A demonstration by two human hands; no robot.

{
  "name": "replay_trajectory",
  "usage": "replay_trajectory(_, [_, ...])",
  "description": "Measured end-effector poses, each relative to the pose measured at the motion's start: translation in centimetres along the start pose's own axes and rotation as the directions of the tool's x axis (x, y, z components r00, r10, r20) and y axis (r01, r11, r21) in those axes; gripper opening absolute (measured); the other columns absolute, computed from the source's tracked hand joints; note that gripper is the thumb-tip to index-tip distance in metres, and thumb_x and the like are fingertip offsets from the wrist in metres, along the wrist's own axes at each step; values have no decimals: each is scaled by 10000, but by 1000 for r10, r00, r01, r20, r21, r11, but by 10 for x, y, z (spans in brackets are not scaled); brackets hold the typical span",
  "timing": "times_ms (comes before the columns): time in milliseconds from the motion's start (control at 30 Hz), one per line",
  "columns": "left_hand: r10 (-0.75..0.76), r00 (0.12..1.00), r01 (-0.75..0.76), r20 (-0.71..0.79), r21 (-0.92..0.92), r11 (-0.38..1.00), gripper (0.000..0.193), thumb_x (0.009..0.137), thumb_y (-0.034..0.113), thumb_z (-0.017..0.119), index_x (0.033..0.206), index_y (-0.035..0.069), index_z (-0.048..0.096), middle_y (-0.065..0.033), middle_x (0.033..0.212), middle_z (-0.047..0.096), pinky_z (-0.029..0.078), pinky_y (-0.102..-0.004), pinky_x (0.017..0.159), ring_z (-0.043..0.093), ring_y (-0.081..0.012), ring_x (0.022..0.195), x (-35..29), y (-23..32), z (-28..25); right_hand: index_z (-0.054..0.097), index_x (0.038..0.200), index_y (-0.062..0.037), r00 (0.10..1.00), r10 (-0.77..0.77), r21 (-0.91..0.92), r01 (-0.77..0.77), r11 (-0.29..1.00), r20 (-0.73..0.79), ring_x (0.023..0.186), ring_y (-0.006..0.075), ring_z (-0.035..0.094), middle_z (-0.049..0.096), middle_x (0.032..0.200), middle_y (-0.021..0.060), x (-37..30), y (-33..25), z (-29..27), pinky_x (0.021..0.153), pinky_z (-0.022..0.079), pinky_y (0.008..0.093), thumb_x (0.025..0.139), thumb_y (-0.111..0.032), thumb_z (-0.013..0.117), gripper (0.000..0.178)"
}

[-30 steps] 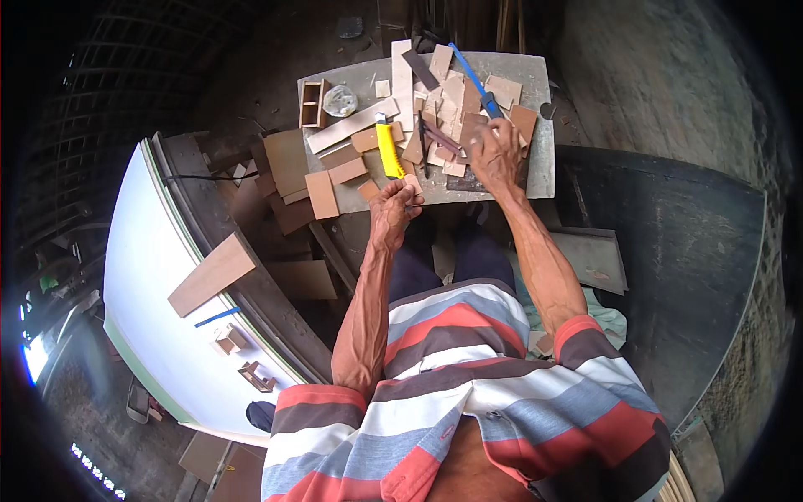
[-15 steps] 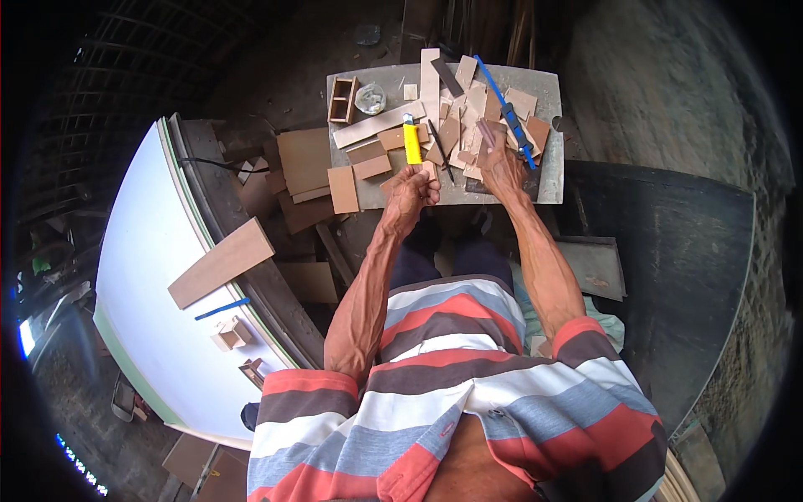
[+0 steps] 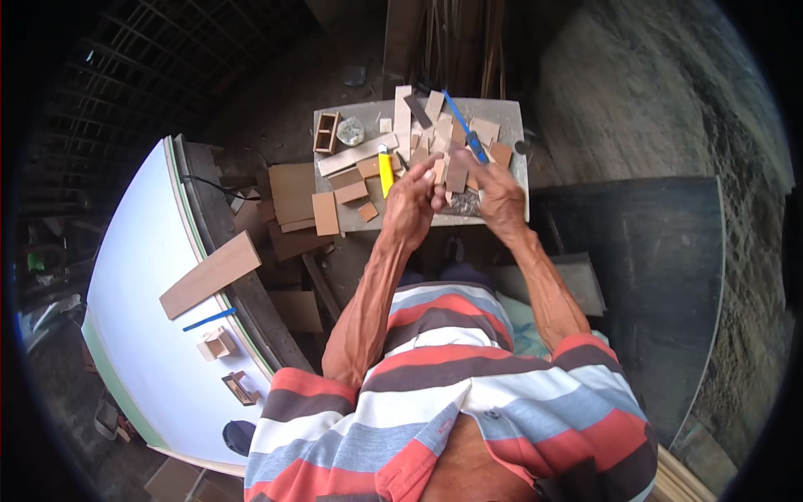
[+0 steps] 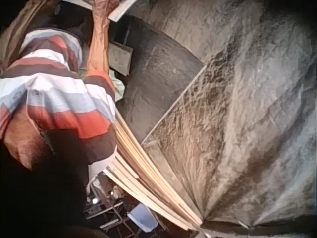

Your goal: The person assembles small wooden boxes by hand. They pick up small wooden pieces, apply glue from a yellow tube to the edges, and press the pieces together to form the box structure. The person handles the pieces one at a time, carefully aligning them before setting the assembled units down on the workbench.

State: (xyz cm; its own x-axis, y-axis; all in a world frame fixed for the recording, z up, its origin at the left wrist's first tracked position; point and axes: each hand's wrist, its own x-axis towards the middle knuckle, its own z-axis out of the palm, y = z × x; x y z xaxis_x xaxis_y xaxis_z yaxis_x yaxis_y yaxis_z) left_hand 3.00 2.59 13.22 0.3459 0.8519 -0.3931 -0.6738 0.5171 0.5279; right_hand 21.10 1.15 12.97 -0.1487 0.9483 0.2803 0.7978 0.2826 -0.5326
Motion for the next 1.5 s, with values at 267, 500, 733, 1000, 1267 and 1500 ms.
replay_trajectory(267, [142,989,-136,-52,99,986,490,932,40,520,1367,14,295,-56,874,545,438,-240,582,542,-121,699,-7,-11,39,599,1285,-182,988,-90,63,98,993,-125,715,313,574,544,757,114,4,27,-40,648,487,393,786,41,501,555])
replay_trajectory(500, [214,970,-237,116,235,943,390,945,98,552,1296,1,414,-53,835,576,437,-249,646,552,-119,732,-27,-21,65,522,1360,-158,992,-27,440,78,894,-122,760,254,594,650,1008,125,-11,38,-59,681,492,325,870,40,473,531])
replay_trajectory(733, [189,972,-215,140,205,955,224,957,172,563,1121,19,559,-31,844,579,425,-223,625,537,-94,723,-29,-35,71,475,1407,-177,995,-64,517,92,851,-71,716,195,561,653,960,114,-27,-3,-79,641,486,300,930,3,431,511])
replay_trajectory(1000, [73,975,-45,210,-136,990,160,974,195,492,959,41,531,-4,681,428,303,-206,522,351,-80,588,-51,-41,97,534,1357,-196,975,-181,285,212,935,-133,753,279,595,626,856,112,-23,30,-85,723,498,375,791,60,477,624])
replay_trajectory(1267, [-80,993,98,89,-224,970,138,958,156,457,896,39,491,32,640,382,269,-193,460,310,-54,543,-54,-44,88,591,1296,-173,896,-420,90,434,896,-142,755,278,579,614,837,94,-18,26,-114,720,489,376,771,70,473,591])
replay_trajectory(1500, [47,998,-46,38,-22,999,127,964,162,468,900,56,492,25,644,398,274,-193,461,331,-56,539,-63,-39,101,525,1370,-231,919,-384,8,386,922,-85,692,268,561,574,767,69,-20,27,-113,703,488,384,756,26,563,666])
